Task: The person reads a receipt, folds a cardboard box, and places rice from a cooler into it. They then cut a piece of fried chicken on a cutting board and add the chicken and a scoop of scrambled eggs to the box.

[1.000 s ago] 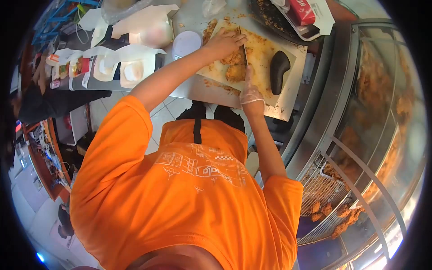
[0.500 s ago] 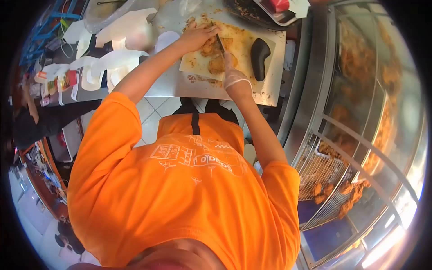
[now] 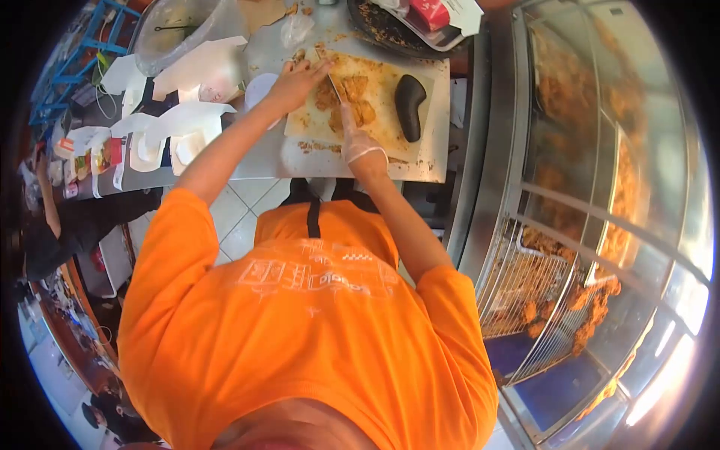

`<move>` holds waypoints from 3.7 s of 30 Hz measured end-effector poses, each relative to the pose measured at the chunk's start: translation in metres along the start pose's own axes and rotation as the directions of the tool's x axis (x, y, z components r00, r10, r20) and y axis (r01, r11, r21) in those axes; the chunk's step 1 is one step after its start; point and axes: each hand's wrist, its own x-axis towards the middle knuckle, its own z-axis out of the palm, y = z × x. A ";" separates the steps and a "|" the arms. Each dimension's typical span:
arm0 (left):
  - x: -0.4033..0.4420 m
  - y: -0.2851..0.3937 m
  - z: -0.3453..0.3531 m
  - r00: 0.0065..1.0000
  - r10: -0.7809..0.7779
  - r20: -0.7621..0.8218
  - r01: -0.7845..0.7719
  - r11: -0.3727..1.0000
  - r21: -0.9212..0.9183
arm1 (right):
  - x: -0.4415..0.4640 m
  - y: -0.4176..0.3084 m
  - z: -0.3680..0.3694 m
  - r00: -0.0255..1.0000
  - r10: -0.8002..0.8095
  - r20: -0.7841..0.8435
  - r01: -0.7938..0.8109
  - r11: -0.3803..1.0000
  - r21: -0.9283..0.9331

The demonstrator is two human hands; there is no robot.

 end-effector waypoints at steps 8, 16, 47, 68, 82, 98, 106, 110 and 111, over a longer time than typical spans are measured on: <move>0.002 -0.007 0.029 0.999 -0.045 0.019 0.046 0.996 -0.071 | 0.018 0.020 0.015 0.994 -0.102 0.026 0.102 0.995 -0.008; -0.003 -0.005 -0.028 0.996 -0.025 -0.080 0.024 0.999 -0.021 | 0.000 0.018 -0.020 0.962 -0.209 -0.176 0.230 0.967 0.113; -0.016 -0.009 0.006 0.983 -0.128 0.134 0.135 0.990 -0.046 | 0.021 0.008 0.013 0.980 -0.194 0.038 0.194 0.981 0.011; -0.179 0.106 -0.056 0.887 0.148 0.438 0.364 0.361 -0.859 | -0.050 0.068 0.006 0.854 0.127 -0.504 -0.218 0.968 -0.124; -0.240 0.085 -0.098 0.817 -0.198 0.542 0.568 0.112 -0.816 | 0.109 -0.060 -0.002 0.999 -0.022 -0.036 0.010 0.950 -0.312; -0.394 -0.059 -0.026 0.557 -0.540 0.631 0.628 -0.222 -0.746 | 0.082 -0.159 -0.011 0.925 -0.183 -0.332 0.314 0.861 0.400; -0.401 -0.138 -0.017 0.594 -0.210 0.777 0.662 -0.422 -0.620 | 0.077 -0.283 0.101 0.818 -0.574 -0.052 0.569 0.818 -0.085; -0.393 -0.130 -0.015 0.627 -0.180 0.758 0.566 -0.563 -0.602 | 0.056 -0.270 0.075 0.799 -0.561 -0.217 0.537 0.828 -0.161; -0.393 -0.126 -0.017 0.651 -0.202 0.732 0.521 -0.582 -0.624 | 0.054 -0.234 0.071 0.734 -0.579 -0.354 0.576 0.808 -0.126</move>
